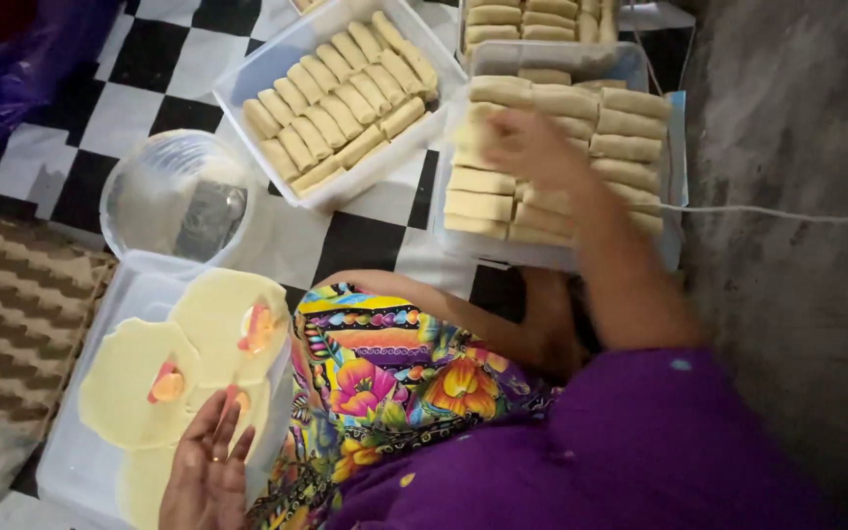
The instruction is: A person is seen preparing multiple food rolls by placing filling on wrappers and rolling them, then placing them into storage containers.
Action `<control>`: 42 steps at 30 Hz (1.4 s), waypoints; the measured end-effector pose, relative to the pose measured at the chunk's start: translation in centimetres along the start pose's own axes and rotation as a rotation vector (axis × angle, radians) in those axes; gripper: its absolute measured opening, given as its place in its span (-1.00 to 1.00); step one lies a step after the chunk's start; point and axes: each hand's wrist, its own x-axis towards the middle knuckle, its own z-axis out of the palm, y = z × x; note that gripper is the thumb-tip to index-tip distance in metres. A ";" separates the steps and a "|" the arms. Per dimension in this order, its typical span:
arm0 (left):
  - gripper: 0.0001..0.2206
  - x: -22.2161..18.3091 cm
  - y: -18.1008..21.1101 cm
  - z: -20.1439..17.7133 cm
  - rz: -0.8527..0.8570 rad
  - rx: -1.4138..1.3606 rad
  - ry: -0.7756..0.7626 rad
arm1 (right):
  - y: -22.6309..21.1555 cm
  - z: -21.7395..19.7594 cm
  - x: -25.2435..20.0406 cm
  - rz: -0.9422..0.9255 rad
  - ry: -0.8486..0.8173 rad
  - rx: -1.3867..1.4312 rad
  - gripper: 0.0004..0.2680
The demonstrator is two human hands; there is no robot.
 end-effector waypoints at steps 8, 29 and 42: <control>-0.31 0.2 -5.8 -6.1 -0.041 -0.162 0.069 | 5.6 -9.0 -2.3 0.321 -0.347 -0.443 -0.62; -0.55 -3.4 -2.9 -3.3 -0.009 -0.156 0.242 | 6.0 -6.7 -2.2 0.327 -0.345 -0.419 -0.60; -0.77 0.4 -5.9 -11.3 0.330 0.698 0.678 | -10.2 6.7 4.3 -0.436 -0.094 -0.307 -0.85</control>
